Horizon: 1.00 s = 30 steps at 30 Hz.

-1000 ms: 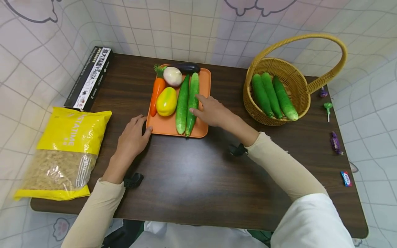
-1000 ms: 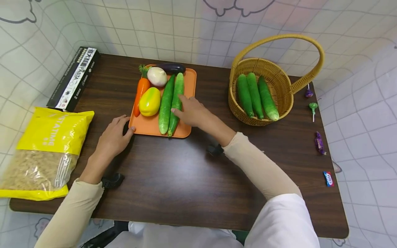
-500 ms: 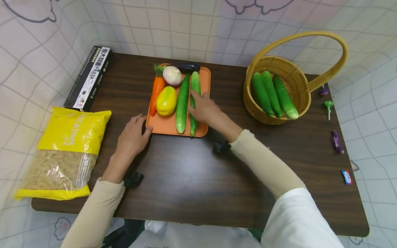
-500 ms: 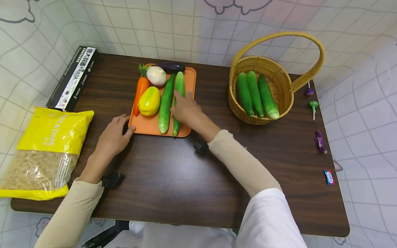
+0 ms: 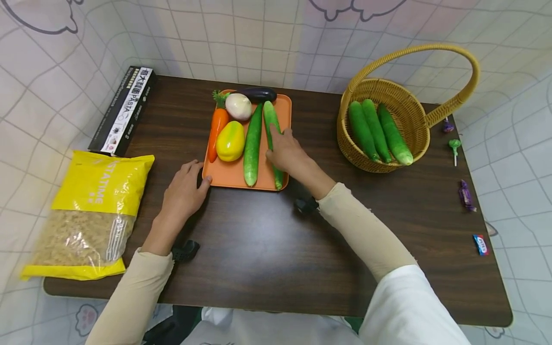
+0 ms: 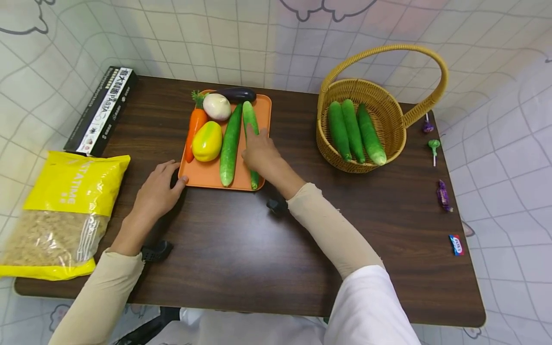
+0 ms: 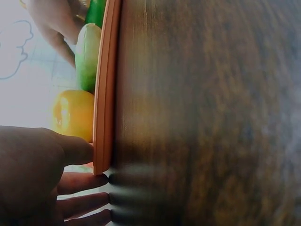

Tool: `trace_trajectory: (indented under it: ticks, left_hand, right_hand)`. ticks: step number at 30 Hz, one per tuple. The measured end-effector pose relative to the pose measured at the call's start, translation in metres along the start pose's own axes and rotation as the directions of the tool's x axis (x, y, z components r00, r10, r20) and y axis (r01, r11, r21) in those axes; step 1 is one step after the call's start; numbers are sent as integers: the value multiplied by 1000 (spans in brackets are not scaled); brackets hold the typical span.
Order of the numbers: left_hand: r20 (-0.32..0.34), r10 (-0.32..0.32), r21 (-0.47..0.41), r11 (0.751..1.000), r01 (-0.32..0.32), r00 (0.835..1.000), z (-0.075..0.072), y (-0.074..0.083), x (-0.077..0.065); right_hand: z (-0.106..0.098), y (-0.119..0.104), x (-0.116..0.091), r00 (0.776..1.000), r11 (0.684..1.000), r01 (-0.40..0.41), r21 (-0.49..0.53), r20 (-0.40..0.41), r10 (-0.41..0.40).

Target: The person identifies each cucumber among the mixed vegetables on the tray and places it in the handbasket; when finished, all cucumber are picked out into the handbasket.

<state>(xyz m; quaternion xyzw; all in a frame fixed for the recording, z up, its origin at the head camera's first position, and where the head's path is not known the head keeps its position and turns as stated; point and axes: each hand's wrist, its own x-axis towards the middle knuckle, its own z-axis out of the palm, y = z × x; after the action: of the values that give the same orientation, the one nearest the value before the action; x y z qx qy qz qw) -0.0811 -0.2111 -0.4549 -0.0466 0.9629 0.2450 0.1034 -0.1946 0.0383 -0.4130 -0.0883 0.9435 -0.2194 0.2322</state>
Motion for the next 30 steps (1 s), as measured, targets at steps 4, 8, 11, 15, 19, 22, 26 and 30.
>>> trace_trajectory:
  ticks: [4, 8, 11, 15, 19, 22, 26, 30]
  left_hand:
    - [-1, 2, -4, 1000, -2, 1000, 0, 0, 0]
    - [-2, 1, -4, 1000, -1, 1000, 0, 0, 0]
    - [1, 0, -3, 1000, 0, 1000, 0, 0, 0]
    - [10, -5, -7, 1000, 5, 1000, -1, 1, 0]
    - [13, -8, -9, 1000, 8, 1000, -1, 1, 0]
    - [12, -6, -5, 1000, 6, 1000, 0, 1, 0]
    - [13, -2, -4, 1000, 2, 1000, 0, 1, 0]
    - [14, -8, -5, 1000, 8, 1000, 0, 0, 0]
  right_hand:
    - [-6, 2, -1, 1000, 1000, 0, 0, 19, 0]
    - [-14, 4, -5, 1000, 1000, 21, 11, 17, -21]
    - [-23, 6, -12, 999, 999, 36, 41, 3, -36]
    - [-39, 8, -31, 997, 995, 75, 63, -19, -73]
    - [-51, 14, -56, 991, 989, 127, 75, -42, -124]
    - [-57, 21, -77, 986, 984, 162, 72, -61, -158]
    - [-63, 34, -107, 976, 978, 201, 55, -102, -194]
    - [-70, 54, -135, 966, 972, 228, 61, -142, -218]
